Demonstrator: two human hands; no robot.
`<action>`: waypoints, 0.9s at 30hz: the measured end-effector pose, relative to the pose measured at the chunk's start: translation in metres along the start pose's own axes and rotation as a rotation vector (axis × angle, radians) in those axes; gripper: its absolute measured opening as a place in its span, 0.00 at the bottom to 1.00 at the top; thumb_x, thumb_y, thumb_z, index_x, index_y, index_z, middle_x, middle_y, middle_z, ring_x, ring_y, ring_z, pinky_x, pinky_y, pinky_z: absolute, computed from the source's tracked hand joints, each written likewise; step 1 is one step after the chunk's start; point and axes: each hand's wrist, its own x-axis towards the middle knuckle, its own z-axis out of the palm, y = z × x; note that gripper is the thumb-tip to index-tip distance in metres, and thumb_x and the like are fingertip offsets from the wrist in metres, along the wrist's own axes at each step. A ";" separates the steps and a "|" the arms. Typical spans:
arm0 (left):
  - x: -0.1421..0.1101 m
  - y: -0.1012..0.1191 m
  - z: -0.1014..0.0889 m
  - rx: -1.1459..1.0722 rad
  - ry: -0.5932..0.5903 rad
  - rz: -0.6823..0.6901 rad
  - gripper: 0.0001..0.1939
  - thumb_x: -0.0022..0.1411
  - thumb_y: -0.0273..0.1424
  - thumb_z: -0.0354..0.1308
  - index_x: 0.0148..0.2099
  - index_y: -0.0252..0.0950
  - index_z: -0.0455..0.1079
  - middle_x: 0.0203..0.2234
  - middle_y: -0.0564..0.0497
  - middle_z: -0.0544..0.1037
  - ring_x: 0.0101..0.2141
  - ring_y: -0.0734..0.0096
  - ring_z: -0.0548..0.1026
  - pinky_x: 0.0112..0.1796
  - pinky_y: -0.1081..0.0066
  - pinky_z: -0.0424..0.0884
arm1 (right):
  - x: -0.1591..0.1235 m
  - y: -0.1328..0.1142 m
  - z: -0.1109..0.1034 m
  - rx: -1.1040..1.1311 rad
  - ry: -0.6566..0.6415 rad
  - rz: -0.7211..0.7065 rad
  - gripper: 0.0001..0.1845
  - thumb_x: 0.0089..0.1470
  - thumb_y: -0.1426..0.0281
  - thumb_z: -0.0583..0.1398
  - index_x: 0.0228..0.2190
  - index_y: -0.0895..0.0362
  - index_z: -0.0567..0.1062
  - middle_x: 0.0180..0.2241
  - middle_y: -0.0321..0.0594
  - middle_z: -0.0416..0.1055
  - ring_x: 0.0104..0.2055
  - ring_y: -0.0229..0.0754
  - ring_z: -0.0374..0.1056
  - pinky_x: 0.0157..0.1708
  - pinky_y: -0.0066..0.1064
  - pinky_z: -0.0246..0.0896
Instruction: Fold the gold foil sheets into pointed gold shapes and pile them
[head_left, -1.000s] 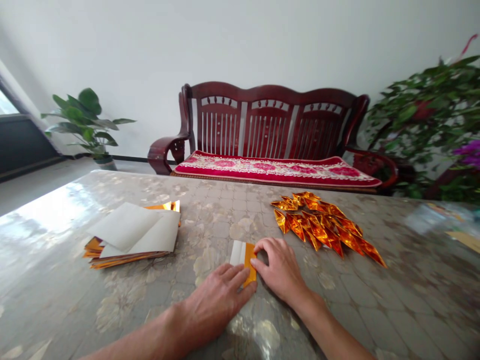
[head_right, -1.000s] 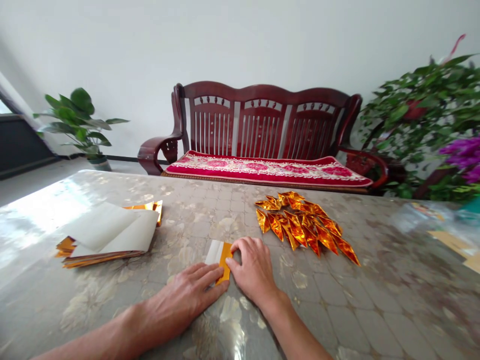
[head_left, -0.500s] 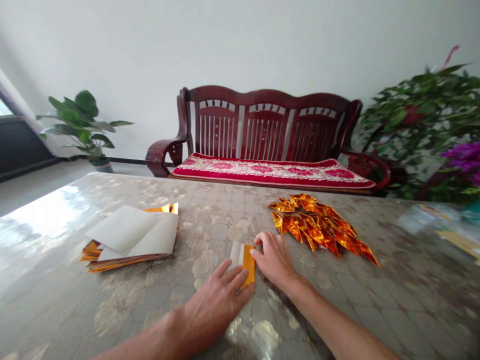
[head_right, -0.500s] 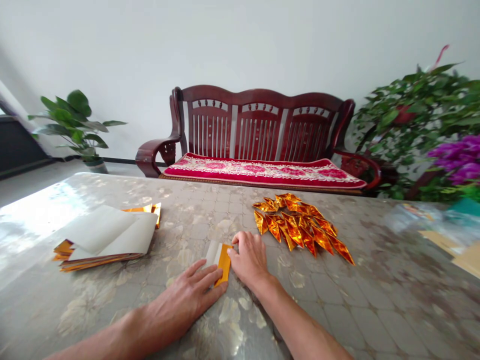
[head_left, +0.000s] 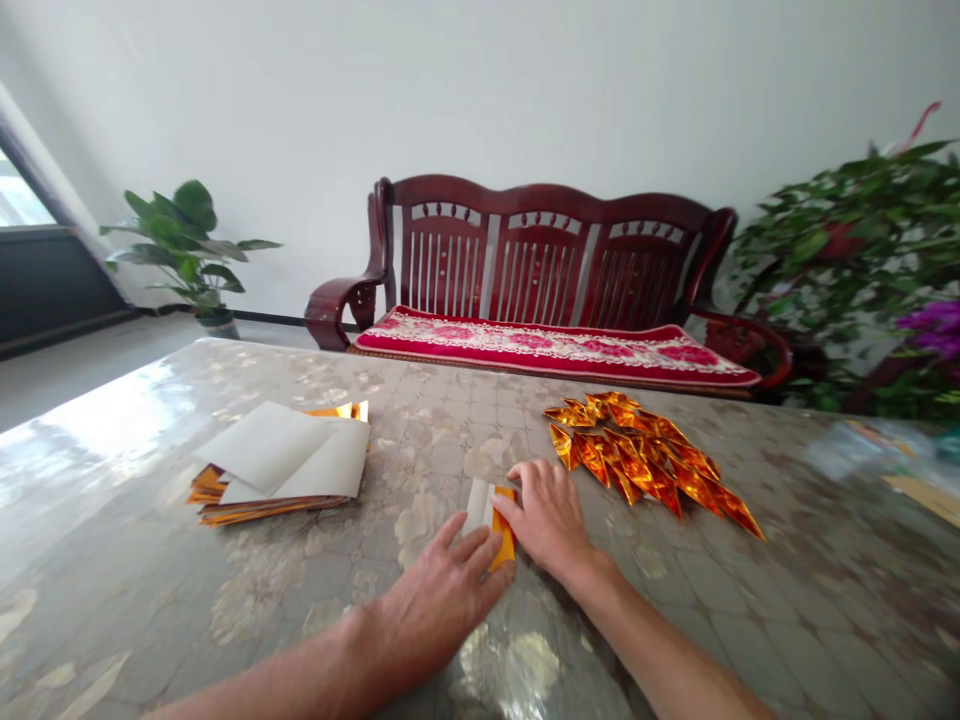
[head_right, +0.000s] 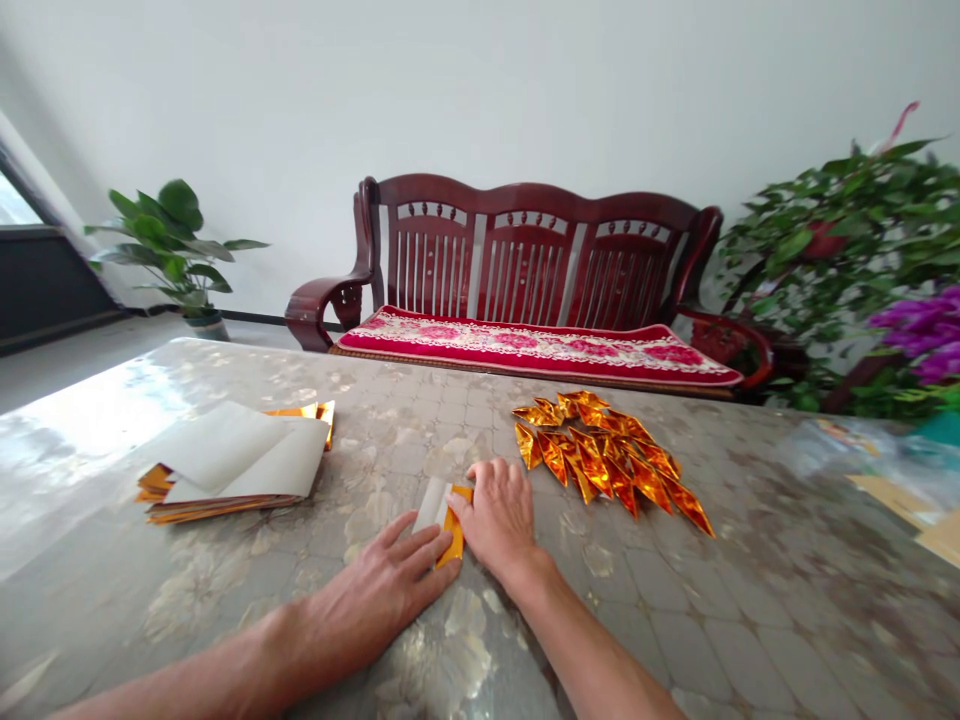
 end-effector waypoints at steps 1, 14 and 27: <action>0.000 0.000 0.000 0.006 -0.001 -0.002 0.13 0.71 0.29 0.48 0.56 0.36 0.64 0.53 0.42 0.72 0.56 0.57 0.68 0.60 0.49 0.55 | -0.001 -0.001 0.001 -0.016 0.015 -0.010 0.15 0.55 0.60 0.63 0.41 0.54 0.71 0.42 0.45 0.71 0.46 0.52 0.63 0.46 0.42 0.56; -0.005 0.005 -0.012 0.006 -0.023 0.019 0.05 0.68 0.25 0.52 0.43 0.35 0.69 0.38 0.47 0.76 0.42 0.61 0.74 0.52 0.55 0.62 | 0.001 -0.002 0.006 -0.124 0.040 -0.032 0.15 0.57 0.58 0.63 0.41 0.54 0.71 0.41 0.45 0.69 0.45 0.52 0.62 0.44 0.41 0.56; 0.014 0.016 -0.010 0.071 -0.114 -0.068 0.10 0.63 0.24 0.53 0.47 0.31 0.67 0.39 0.43 0.74 0.38 0.59 0.72 0.42 0.60 0.68 | -0.009 0.002 -0.005 -0.145 -0.051 -0.127 0.21 0.58 0.58 0.61 0.49 0.54 0.71 0.45 0.47 0.70 0.47 0.53 0.62 0.47 0.44 0.56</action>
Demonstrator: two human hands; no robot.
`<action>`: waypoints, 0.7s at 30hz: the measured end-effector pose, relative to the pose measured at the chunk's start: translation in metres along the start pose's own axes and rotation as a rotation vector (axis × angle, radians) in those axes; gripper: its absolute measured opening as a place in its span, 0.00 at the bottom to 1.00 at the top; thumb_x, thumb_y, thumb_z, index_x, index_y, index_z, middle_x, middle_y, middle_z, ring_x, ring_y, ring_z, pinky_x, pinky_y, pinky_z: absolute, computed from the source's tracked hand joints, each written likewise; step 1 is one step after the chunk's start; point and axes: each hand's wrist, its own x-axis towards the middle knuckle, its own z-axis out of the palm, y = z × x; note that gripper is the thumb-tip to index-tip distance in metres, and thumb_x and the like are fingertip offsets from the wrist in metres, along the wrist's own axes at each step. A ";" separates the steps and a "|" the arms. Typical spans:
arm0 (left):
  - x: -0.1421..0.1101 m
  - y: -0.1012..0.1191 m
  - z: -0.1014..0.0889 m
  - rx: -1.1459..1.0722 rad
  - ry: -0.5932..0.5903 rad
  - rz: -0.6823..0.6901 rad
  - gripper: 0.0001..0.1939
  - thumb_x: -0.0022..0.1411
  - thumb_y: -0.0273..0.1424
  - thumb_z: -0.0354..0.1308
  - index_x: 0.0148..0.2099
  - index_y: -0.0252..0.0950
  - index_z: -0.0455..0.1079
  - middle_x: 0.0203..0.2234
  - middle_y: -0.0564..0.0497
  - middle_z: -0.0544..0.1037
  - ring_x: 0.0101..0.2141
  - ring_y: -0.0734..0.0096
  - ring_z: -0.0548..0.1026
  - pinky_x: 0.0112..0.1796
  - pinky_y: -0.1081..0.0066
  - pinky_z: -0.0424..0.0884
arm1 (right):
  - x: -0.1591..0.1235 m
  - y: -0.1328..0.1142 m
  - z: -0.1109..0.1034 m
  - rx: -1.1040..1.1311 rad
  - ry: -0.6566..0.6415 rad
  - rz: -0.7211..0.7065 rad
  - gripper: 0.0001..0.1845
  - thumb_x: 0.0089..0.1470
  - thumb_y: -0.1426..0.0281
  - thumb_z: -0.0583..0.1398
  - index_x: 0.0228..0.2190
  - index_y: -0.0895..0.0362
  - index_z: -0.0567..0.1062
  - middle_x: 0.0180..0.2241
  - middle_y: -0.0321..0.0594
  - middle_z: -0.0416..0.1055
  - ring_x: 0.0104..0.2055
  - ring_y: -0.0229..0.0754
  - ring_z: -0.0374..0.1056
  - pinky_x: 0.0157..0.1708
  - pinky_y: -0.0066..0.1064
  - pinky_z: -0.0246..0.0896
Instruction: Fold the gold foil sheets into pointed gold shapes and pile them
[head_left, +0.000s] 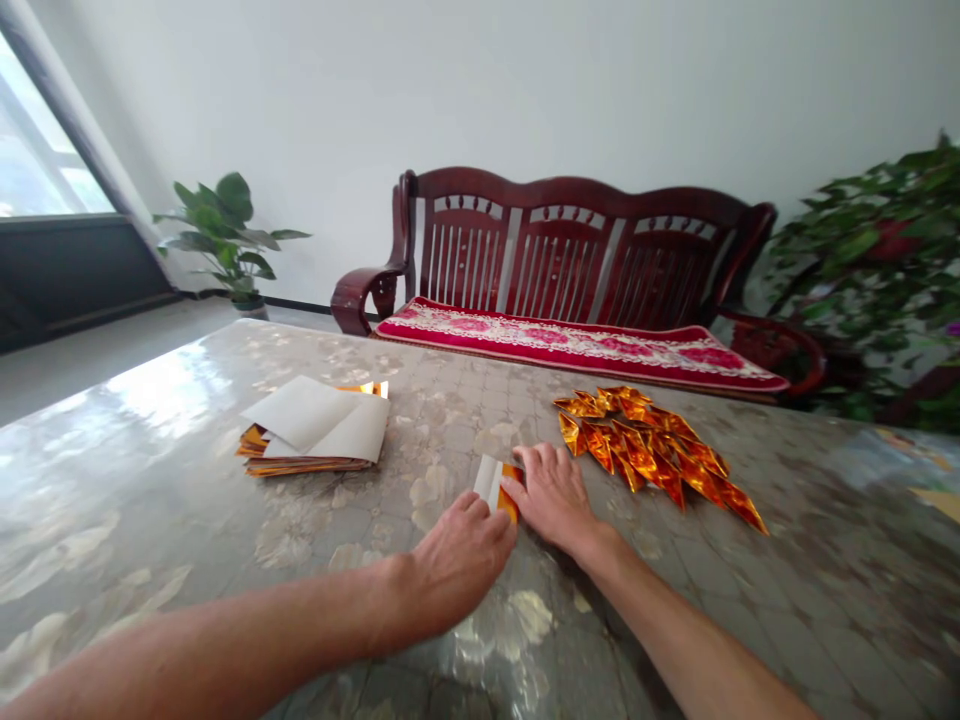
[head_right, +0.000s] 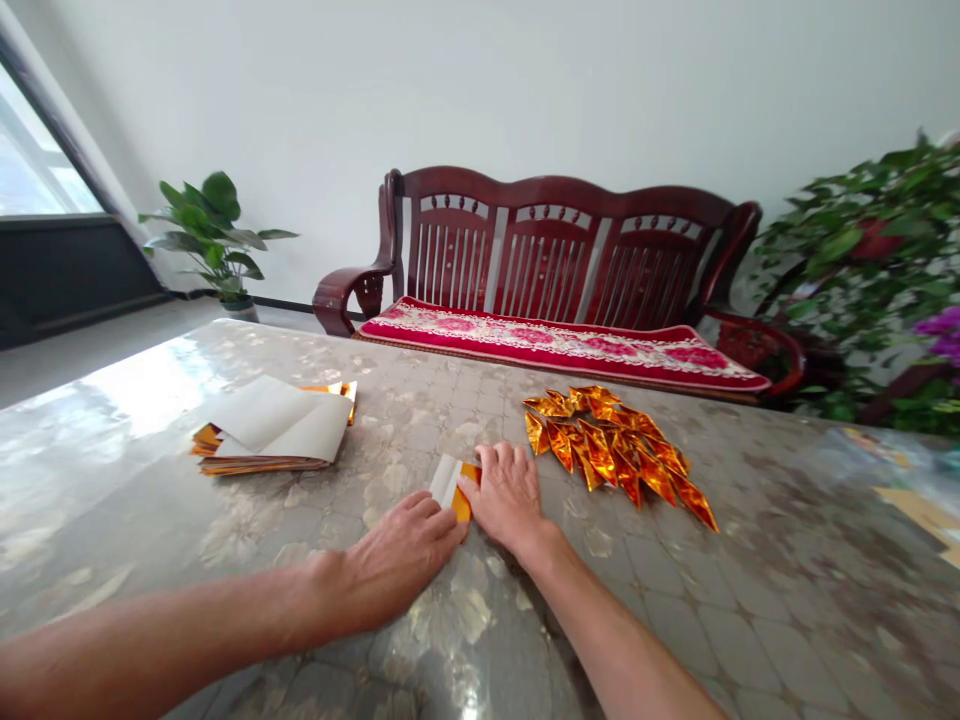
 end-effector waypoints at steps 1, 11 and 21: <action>0.000 0.002 0.003 0.005 0.015 -0.006 0.10 0.63 0.24 0.53 0.47 0.31 0.67 0.40 0.43 0.74 0.39 0.59 0.72 0.42 0.60 0.68 | -0.004 0.001 -0.001 0.014 -0.013 -0.027 0.27 0.57 0.56 0.61 0.54 0.54 0.69 0.47 0.48 0.69 0.48 0.54 0.62 0.48 0.45 0.56; -0.016 -0.009 0.013 -0.169 0.125 -0.064 0.09 0.67 0.26 0.52 0.49 0.36 0.69 0.42 0.47 0.77 0.45 0.61 0.73 0.53 0.58 0.63 | -0.001 0.020 -0.002 0.042 0.085 -0.076 0.24 0.59 0.62 0.61 0.55 0.57 0.68 0.48 0.48 0.70 0.50 0.54 0.62 0.49 0.44 0.58; -0.013 -0.070 0.022 -0.668 0.256 0.029 0.21 0.65 0.17 0.45 0.48 0.40 0.74 0.47 0.51 0.79 0.49 0.70 0.75 0.54 0.70 0.65 | -0.009 0.016 -0.009 0.230 0.130 -0.743 0.08 0.64 0.68 0.57 0.42 0.53 0.76 0.38 0.39 0.76 0.42 0.43 0.67 0.41 0.36 0.58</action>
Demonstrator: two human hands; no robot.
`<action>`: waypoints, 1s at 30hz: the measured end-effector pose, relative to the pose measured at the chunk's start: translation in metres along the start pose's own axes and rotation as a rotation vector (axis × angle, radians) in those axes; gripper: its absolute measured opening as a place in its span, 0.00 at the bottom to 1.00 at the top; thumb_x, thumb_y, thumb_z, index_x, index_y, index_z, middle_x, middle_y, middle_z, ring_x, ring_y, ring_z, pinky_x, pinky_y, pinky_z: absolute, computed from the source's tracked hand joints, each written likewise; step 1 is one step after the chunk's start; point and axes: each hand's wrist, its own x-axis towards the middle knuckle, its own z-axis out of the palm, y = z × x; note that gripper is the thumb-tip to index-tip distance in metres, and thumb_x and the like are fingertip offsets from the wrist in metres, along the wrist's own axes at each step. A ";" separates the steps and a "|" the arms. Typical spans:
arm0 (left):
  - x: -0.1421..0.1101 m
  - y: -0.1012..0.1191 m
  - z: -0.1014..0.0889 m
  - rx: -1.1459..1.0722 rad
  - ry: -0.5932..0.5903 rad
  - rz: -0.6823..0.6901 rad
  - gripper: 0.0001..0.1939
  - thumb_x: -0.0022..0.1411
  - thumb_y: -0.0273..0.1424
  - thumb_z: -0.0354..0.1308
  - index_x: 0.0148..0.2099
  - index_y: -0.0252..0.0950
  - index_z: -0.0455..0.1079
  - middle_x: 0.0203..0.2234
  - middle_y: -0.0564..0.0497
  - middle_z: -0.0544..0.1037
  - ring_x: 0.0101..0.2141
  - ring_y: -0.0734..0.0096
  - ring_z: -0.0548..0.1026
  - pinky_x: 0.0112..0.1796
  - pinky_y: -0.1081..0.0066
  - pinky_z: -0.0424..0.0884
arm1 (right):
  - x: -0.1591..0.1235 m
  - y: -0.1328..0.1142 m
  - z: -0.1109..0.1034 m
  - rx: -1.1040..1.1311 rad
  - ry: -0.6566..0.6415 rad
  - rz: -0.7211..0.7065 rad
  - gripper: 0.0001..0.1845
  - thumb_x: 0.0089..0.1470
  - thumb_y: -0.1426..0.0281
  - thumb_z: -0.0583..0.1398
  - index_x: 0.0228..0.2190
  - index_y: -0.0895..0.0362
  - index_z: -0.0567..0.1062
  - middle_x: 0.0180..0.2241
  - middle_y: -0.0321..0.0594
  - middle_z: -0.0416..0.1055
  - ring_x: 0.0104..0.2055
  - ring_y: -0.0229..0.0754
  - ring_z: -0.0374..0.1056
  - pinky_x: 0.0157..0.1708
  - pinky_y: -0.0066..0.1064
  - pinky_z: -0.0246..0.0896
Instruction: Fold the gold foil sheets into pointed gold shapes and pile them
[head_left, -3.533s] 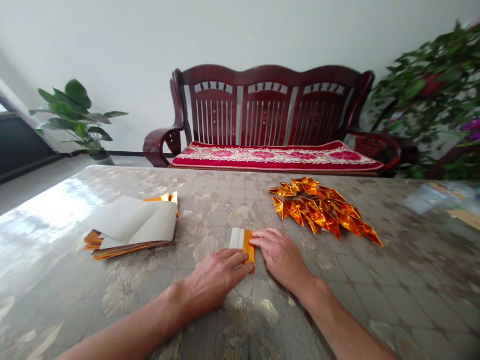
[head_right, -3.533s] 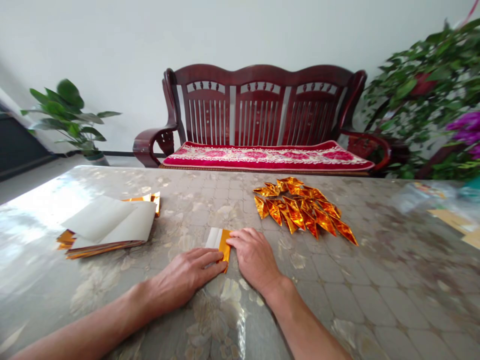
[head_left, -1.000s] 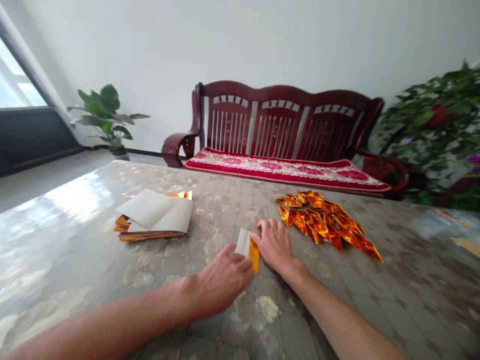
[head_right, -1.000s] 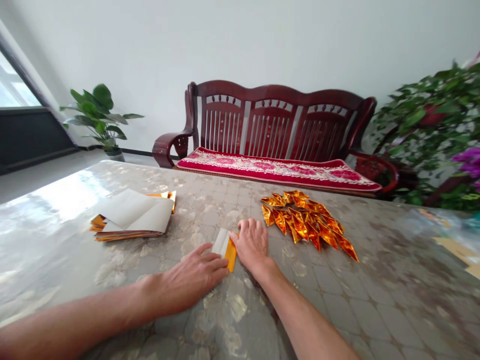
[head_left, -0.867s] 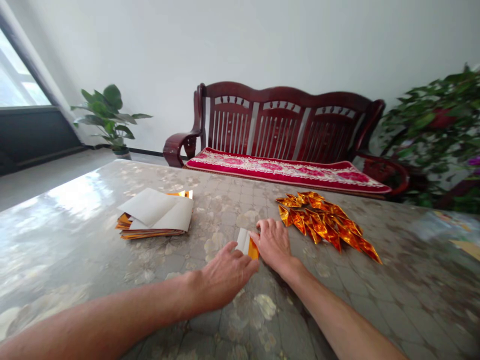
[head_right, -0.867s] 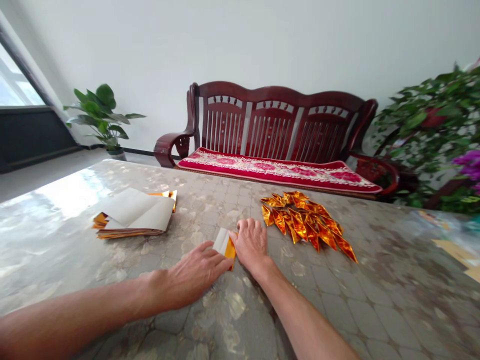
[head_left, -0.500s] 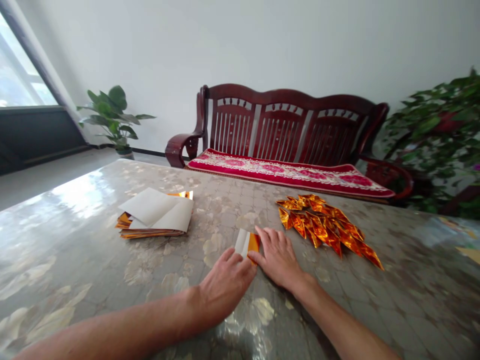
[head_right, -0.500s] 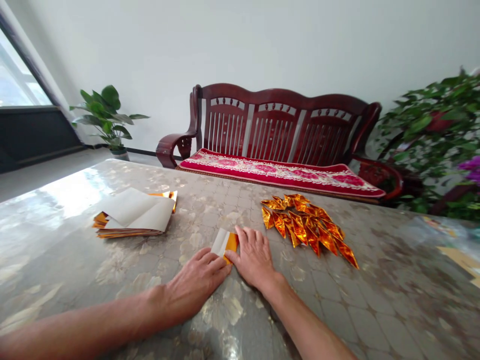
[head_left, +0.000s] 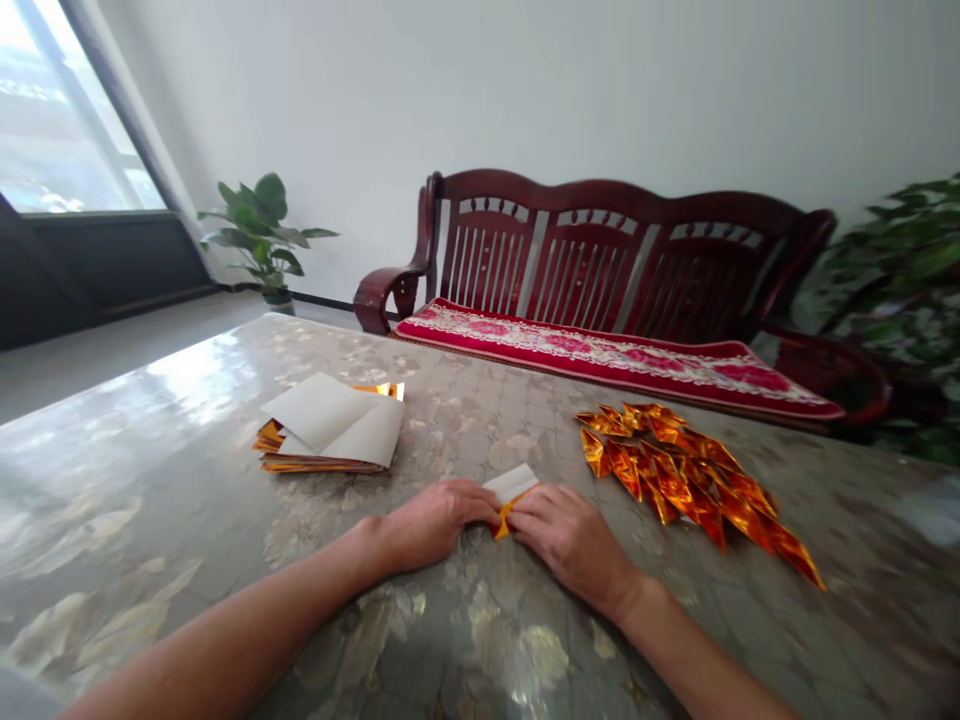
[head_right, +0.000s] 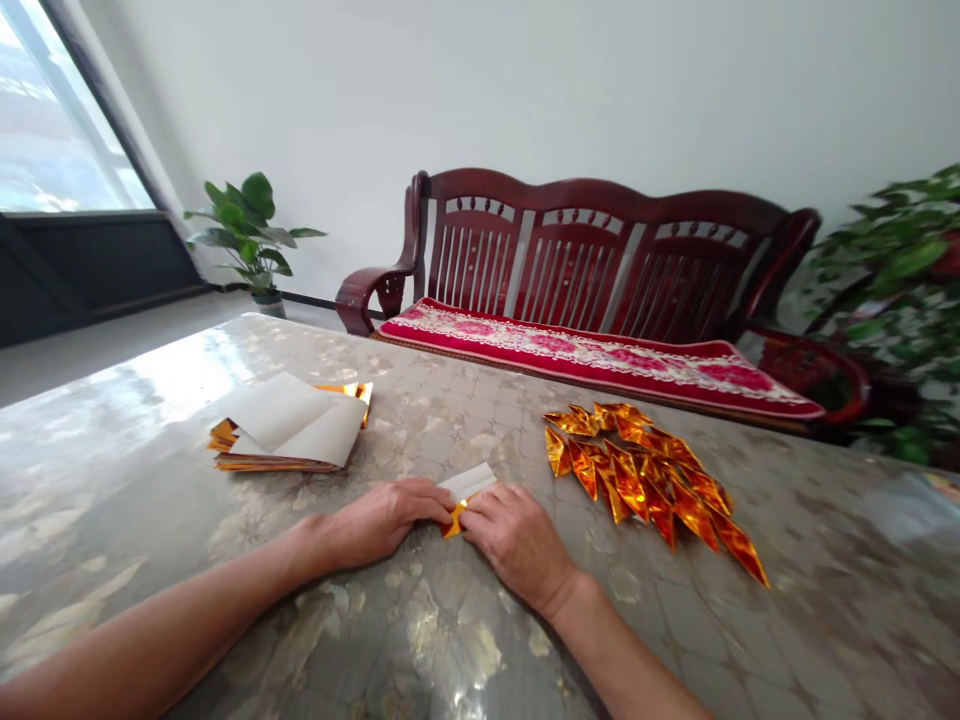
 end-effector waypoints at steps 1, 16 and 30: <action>0.001 -0.001 -0.001 -0.021 0.008 -0.016 0.21 0.64 0.16 0.45 0.47 0.40 0.75 0.47 0.51 0.79 0.49 0.70 0.75 0.53 0.71 0.66 | 0.002 0.000 0.001 -0.036 0.001 -0.024 0.08 0.65 0.70 0.56 0.41 0.54 0.76 0.36 0.39 0.76 0.40 0.43 0.67 0.39 0.35 0.58; 0.002 -0.012 -0.007 -0.084 -0.015 -0.075 0.24 0.53 0.13 0.49 0.47 0.38 0.72 0.44 0.51 0.77 0.46 0.70 0.75 0.51 0.73 0.68 | 0.009 -0.008 0.007 -0.212 0.010 -0.027 0.13 0.65 0.75 0.52 0.29 0.56 0.71 0.26 0.37 0.69 0.28 0.41 0.62 0.31 0.35 0.47; 0.007 -0.003 0.023 0.135 0.147 -0.209 0.10 0.67 0.27 0.53 0.36 0.38 0.74 0.37 0.52 0.80 0.40 0.69 0.78 0.45 0.72 0.69 | 0.009 -0.023 0.007 -0.005 -0.044 0.299 0.03 0.60 0.70 0.59 0.37 0.54 0.73 0.36 0.39 0.73 0.41 0.45 0.65 0.40 0.34 0.53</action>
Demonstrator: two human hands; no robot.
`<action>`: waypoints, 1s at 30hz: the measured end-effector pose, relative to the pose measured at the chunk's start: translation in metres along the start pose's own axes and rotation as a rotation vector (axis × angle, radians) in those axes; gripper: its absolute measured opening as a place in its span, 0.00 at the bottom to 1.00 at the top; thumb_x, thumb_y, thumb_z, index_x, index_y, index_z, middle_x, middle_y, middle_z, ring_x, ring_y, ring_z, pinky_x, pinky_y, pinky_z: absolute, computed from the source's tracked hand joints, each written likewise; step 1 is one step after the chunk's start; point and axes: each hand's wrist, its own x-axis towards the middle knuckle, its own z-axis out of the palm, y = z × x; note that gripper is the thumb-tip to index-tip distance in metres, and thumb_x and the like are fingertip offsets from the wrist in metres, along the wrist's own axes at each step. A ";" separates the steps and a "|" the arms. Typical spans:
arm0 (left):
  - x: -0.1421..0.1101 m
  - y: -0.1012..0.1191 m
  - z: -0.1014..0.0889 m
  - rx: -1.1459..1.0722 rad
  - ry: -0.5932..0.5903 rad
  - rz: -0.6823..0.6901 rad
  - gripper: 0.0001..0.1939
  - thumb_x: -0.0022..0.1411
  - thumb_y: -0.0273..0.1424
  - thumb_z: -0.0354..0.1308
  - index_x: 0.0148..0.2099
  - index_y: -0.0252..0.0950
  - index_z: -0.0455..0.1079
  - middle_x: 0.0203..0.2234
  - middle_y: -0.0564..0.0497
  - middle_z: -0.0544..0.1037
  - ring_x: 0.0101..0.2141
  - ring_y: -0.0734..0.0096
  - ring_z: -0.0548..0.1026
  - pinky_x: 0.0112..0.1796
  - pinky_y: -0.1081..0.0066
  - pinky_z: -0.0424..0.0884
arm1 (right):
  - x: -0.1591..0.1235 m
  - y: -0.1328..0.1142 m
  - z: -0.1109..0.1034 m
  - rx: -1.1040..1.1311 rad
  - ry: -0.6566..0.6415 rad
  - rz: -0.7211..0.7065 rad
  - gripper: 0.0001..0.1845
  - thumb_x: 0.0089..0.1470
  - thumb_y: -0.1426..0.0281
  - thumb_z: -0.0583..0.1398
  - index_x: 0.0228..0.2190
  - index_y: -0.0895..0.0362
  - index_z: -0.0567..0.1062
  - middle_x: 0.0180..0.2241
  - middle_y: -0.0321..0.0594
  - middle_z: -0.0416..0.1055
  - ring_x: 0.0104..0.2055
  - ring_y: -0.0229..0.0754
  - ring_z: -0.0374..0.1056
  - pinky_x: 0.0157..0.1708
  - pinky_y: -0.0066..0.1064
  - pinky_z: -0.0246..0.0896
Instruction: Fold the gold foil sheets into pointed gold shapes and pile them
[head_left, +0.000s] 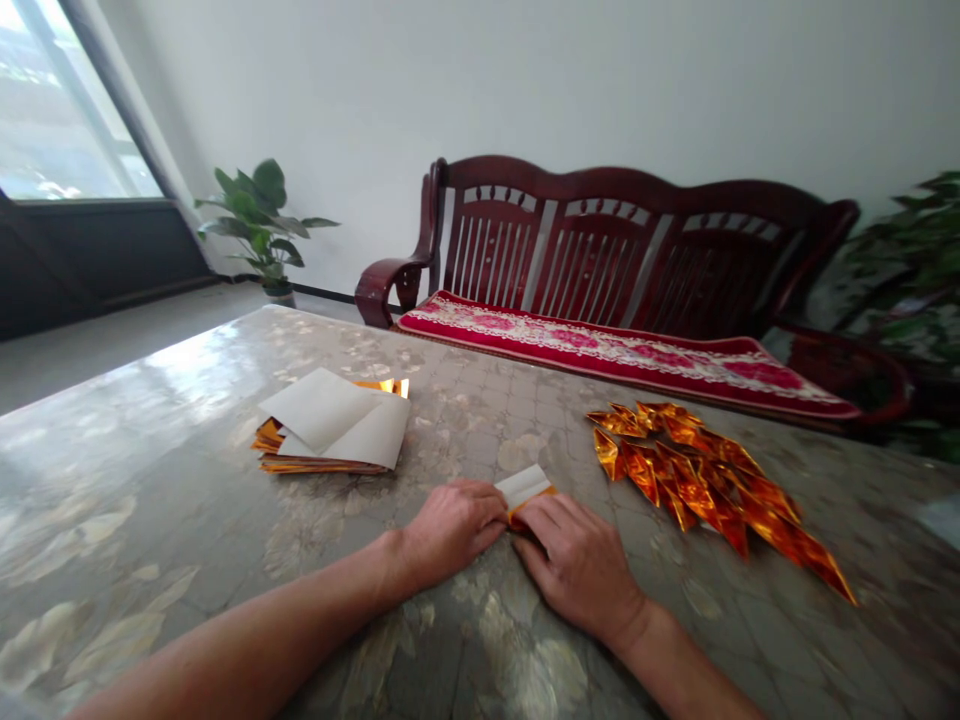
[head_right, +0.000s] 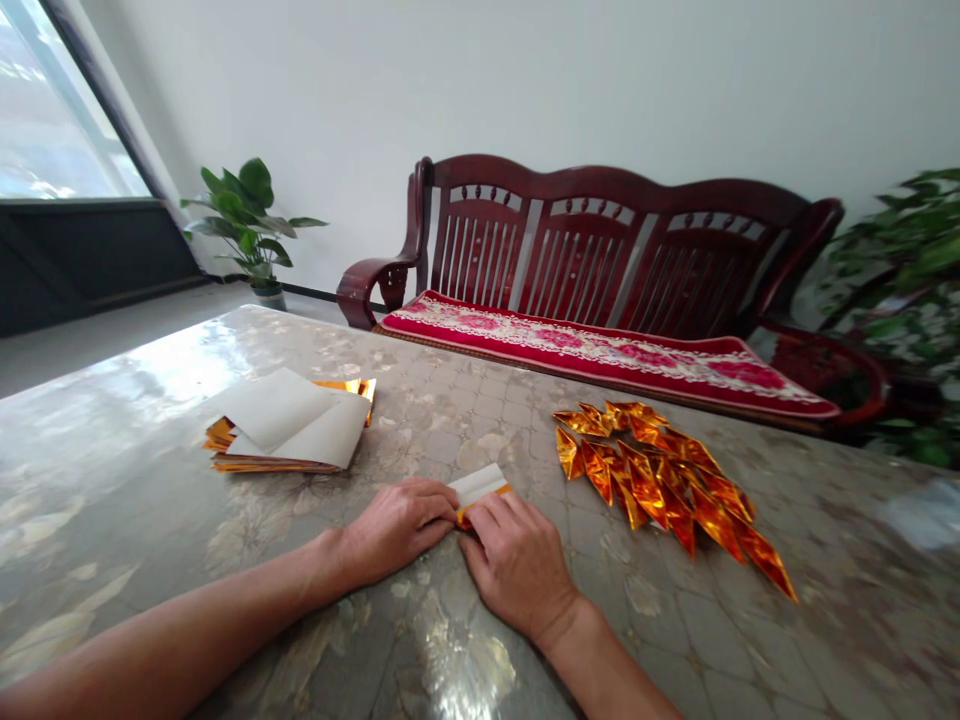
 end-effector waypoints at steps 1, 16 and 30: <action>0.000 0.000 0.001 -0.008 0.011 -0.008 0.09 0.67 0.27 0.53 0.36 0.38 0.75 0.37 0.52 0.80 0.39 0.69 0.78 0.45 0.72 0.69 | 0.000 -0.001 -0.001 0.017 -0.009 0.018 0.03 0.60 0.69 0.60 0.37 0.54 0.74 0.36 0.39 0.73 0.41 0.45 0.65 0.41 0.35 0.54; -0.016 -0.006 -0.011 -0.025 0.043 -0.093 0.14 0.63 0.22 0.53 0.42 0.41 0.78 0.44 0.52 0.79 0.45 0.67 0.76 0.52 0.69 0.69 | 0.005 -0.009 -0.002 0.029 0.043 0.128 0.08 0.63 0.70 0.58 0.35 0.51 0.78 0.33 0.37 0.73 0.39 0.44 0.66 0.38 0.35 0.56; -0.019 -0.005 -0.013 0.091 0.137 -0.233 0.18 0.63 0.21 0.50 0.48 0.42 0.74 0.50 0.48 0.73 0.47 0.64 0.74 0.48 0.66 0.69 | 0.001 -0.007 0.003 0.101 0.095 0.121 0.05 0.61 0.72 0.60 0.37 0.51 0.77 0.35 0.36 0.74 0.40 0.44 0.65 0.40 0.35 0.57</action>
